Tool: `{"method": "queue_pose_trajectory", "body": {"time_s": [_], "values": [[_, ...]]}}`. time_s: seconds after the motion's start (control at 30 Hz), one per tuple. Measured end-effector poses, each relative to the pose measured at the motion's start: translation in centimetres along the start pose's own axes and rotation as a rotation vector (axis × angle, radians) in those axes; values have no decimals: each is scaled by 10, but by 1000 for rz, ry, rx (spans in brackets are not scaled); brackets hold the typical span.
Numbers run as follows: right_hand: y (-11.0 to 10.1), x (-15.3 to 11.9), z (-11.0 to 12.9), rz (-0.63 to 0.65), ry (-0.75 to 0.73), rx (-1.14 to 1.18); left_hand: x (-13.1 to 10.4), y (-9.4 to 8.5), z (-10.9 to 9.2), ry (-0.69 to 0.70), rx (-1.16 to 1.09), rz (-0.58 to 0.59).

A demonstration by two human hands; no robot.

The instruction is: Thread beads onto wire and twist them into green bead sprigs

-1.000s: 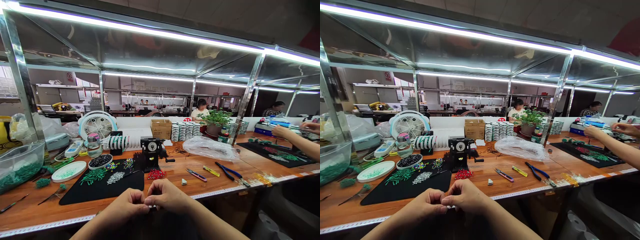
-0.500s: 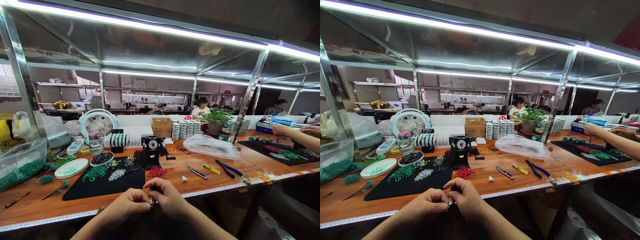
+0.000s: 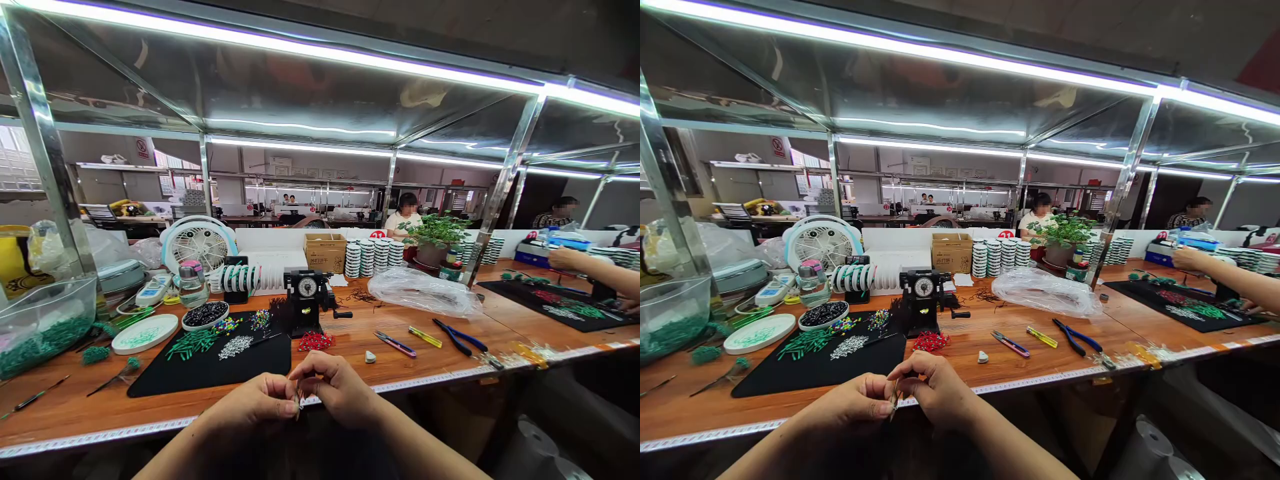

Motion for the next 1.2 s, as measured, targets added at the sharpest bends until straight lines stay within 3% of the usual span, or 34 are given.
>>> {"method": "queue_pose_trajectory", "body": {"time_s": [0.37,0.8,1.2], "values": [[-2,1,-1,12,55,0,5,-6,7,-33,-19,-36],[-5,1,4,43,54,-40,10,-9,11,-34,-61,29],[-4,1,10,86,34,-91,10,-9,12,-51,-74,10]]}}
Point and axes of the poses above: each hand's wrist, its own x-axis towards the middle knuckle, its own y-axis out of the palm, z = x × y, the point moved 4 cm from there along x, towards the middle knuckle, and after that the axes turned 8 degrees about -y, right-handed, at the moved point
